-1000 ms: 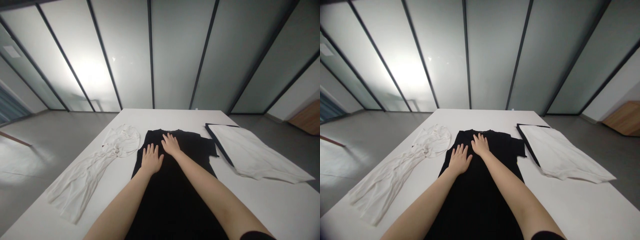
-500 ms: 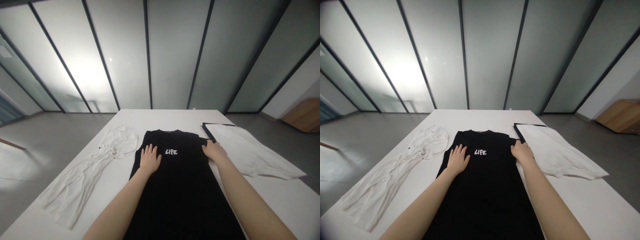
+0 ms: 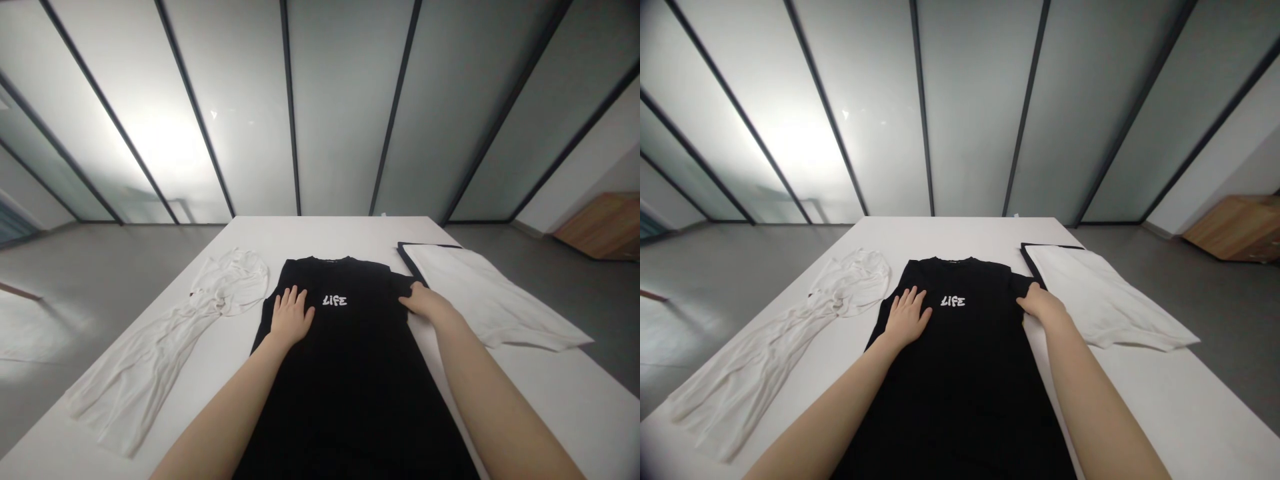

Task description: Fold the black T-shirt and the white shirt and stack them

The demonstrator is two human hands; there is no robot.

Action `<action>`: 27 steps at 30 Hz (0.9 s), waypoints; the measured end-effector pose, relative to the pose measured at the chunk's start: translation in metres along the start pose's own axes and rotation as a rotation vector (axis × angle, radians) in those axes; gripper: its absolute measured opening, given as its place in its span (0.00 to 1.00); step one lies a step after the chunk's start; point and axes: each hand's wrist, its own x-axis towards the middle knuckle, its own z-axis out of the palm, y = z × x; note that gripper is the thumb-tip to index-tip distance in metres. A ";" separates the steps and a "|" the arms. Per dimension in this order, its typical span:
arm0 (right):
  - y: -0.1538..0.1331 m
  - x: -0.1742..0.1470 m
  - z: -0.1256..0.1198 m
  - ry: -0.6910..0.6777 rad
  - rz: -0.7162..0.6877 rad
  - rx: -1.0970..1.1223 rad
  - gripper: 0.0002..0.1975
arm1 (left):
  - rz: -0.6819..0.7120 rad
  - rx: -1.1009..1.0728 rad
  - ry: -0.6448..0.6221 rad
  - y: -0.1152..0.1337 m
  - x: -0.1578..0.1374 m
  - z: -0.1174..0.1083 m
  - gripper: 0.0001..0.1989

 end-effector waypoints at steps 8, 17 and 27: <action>-0.007 -0.001 0.002 0.024 0.025 0.317 0.23 | 0.003 -0.014 -0.003 0.002 -0.001 -0.003 0.31; -0.019 -0.010 0.002 0.131 0.089 0.827 0.45 | 0.001 -0.018 -0.006 0.001 -0.001 -0.003 0.31; -0.026 -0.019 -0.014 0.255 -0.138 0.518 0.25 | -0.003 -0.016 -0.008 0.001 -0.001 -0.005 0.31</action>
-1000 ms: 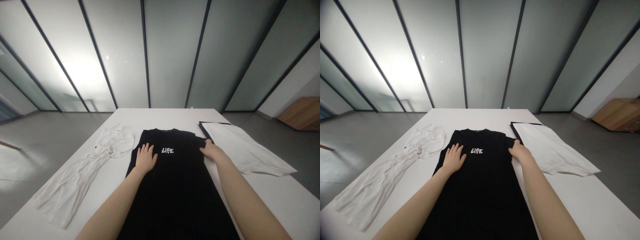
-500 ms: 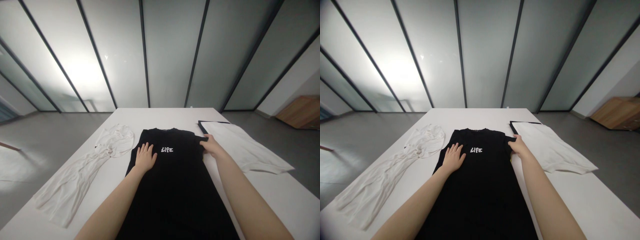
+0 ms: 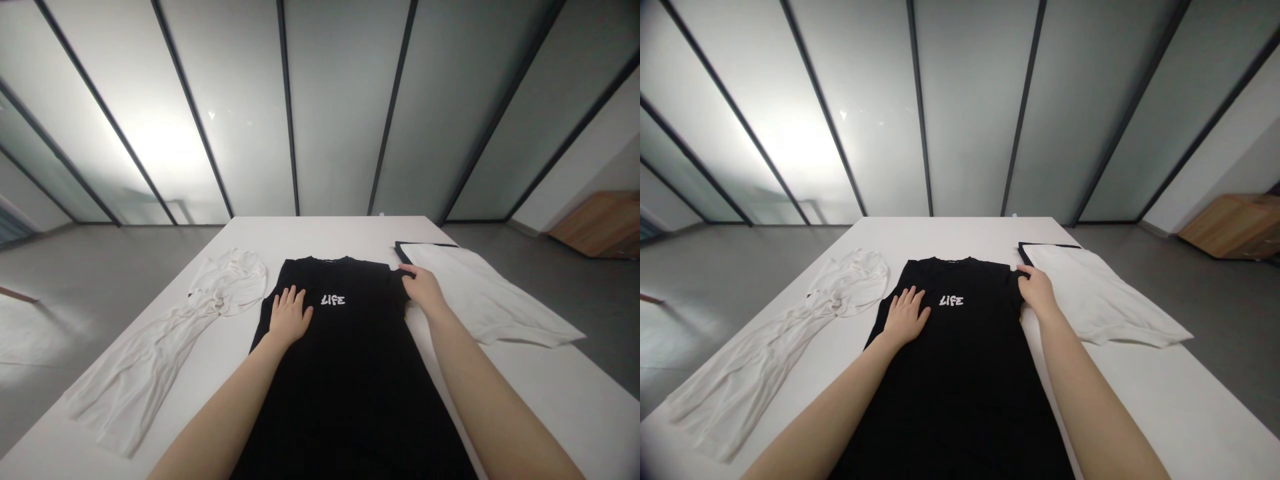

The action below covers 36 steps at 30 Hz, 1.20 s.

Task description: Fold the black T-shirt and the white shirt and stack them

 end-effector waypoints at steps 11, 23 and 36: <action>-0.038 -0.027 0.020 -0.267 -0.244 -0.053 0.17 | 0.001 0.002 0.002 -0.001 0.001 0.004 0.31; -0.003 -0.048 0.096 -0.243 -0.452 -0.598 0.20 | 0.002 -0.007 0.006 -0.002 0.001 0.004 0.31; -0.009 -0.042 0.087 -0.268 -0.528 -0.446 0.14 | -0.001 -0.003 0.001 -0.001 0.000 0.002 0.31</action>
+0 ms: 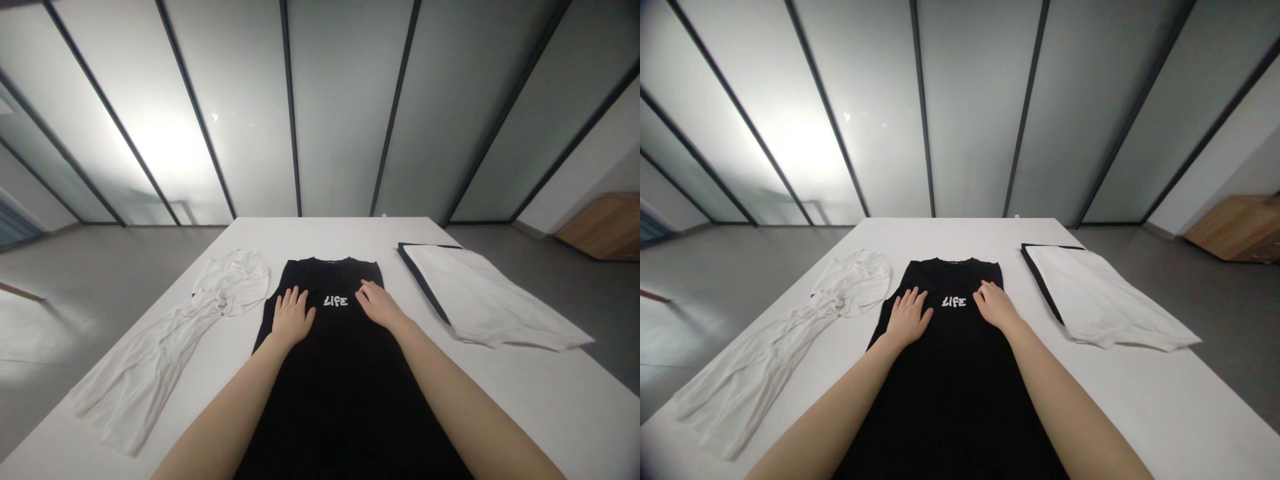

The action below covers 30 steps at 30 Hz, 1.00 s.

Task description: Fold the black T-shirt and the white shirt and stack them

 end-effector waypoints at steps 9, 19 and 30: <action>0.008 0.024 0.003 0.101 0.090 0.002 0.23 | -0.014 0.000 0.015 0.001 -0.001 0.002 0.33; 0.019 0.059 0.010 -0.239 0.248 -0.213 0.43 | -0.067 0.038 -0.029 0.002 0.000 0.000 0.36; 0.004 0.025 0.009 0.169 0.017 -0.285 0.28 | -0.060 0.056 0.024 0.006 -0.012 0.000 0.34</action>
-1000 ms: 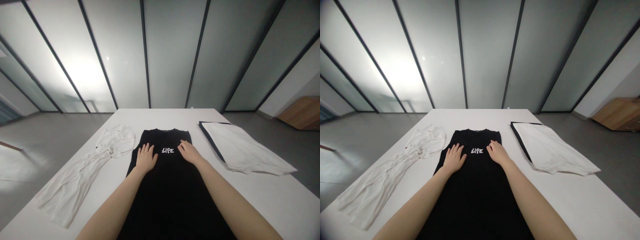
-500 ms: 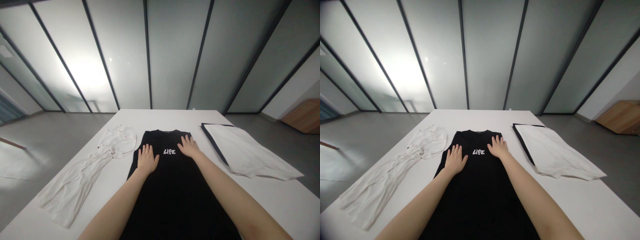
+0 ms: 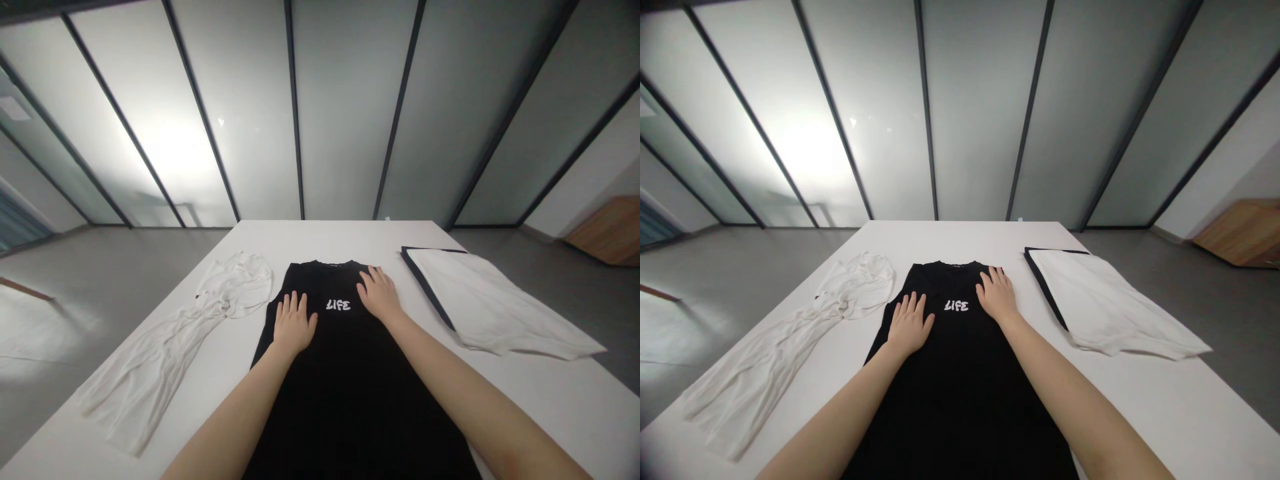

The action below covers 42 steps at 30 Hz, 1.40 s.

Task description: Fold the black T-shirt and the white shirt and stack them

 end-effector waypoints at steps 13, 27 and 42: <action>-0.007 -0.060 -0.010 -0.323 -0.004 0.004 0.34 | -0.018 0.072 -0.113 0.016 -0.068 -0.027 0.35; -0.041 0.014 0.008 -0.350 0.110 0.101 0.36 | -0.011 -0.110 -0.133 0.009 0.091 0.000 0.35; 0.003 0.030 0.012 0.052 0.005 0.402 0.30 | -0.008 -0.344 0.123 -0.014 0.100 -0.004 0.27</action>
